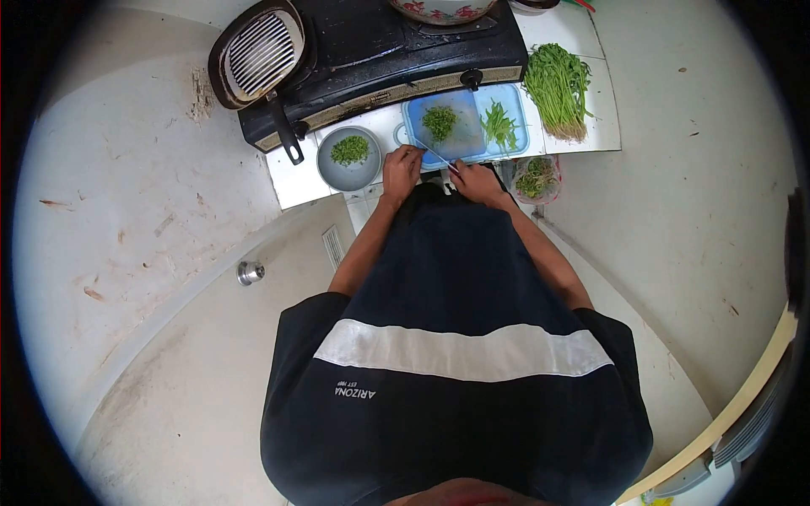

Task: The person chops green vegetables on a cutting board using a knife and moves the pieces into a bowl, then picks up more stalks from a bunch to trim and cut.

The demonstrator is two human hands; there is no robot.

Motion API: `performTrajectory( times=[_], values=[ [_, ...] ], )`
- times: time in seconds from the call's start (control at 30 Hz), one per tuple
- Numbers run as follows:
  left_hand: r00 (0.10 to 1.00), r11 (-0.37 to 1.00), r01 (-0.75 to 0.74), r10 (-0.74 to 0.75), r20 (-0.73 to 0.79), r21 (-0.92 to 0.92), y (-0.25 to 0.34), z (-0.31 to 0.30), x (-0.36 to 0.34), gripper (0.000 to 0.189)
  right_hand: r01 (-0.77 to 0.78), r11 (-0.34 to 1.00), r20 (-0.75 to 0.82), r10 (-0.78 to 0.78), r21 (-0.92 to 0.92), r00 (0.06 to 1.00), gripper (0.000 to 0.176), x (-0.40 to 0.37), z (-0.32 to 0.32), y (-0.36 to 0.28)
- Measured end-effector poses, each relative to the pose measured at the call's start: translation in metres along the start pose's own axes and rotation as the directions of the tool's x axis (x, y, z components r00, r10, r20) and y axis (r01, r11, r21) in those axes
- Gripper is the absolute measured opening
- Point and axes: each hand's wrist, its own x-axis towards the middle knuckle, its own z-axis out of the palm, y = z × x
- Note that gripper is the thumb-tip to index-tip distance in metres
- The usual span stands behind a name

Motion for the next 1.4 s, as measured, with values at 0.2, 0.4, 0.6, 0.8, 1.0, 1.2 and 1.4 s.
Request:
performTrajectory(
  times=[0.2, 0.4, 0.6, 0.8, 1.0, 1.2, 1.4],
  values=[
    [1.0, 1.0, 0.028, -0.028, 0.012, -0.012, -0.003, 0.0, 0.001, 0.017, 0.017, 0.999, -0.003, -0.017, -0.044, 1.0, 0.042, 0.007, 0.004, -0.009],
    [0.988, 0.972, 0.152, -0.15, 0.025, -0.178, -0.007, 0.005, 0.0, 0.016, 0.01, 0.999, 0.033, -0.009, -0.038, 0.999, 0.04, 0.002, -0.008, -0.01],
    [0.97, 0.924, 0.241, -0.242, 0.036, -0.297, -0.005, 0.004, 0.003, 0.015, -0.026, 0.999, -0.024, 0.026, -0.018, 0.999, 0.038, -0.001, -0.009, -0.005],
    [0.95, 0.89, 0.304, -0.309, 0.041, -0.34, -0.001, 0.005, 0.003, 0.014, -0.023, 0.999, 0.021, 0.022, 0.036, 1.0, 0.038, 0.001, -0.006, -0.007],
    [0.952, 0.907, 0.294, -0.306, 0.008, -0.302, -0.001, 0.007, 0.004, 0.015, -0.011, 0.999, 0.026, 0.01, 0.051, 1.0, 0.041, 0.001, 0.0, -0.004],
    [0.999, 0.999, -0.029, 0.03, -0.016, 0.03, 0.0, 0.0, 0.006, 0.007, -0.04, 0.998, 0.044, 0.038, 0.053, 0.998, 0.044, 0.0, 0.002, -0.002],
    [0.978, 0.968, 0.203, -0.207, -0.018, -0.145, 0.008, 0.008, 0.006, 0.008, -0.048, 0.993, 0.063, 0.041, 0.11, 0.997, 0.043, 0.001, 0.001, 0.001]
  ],
)
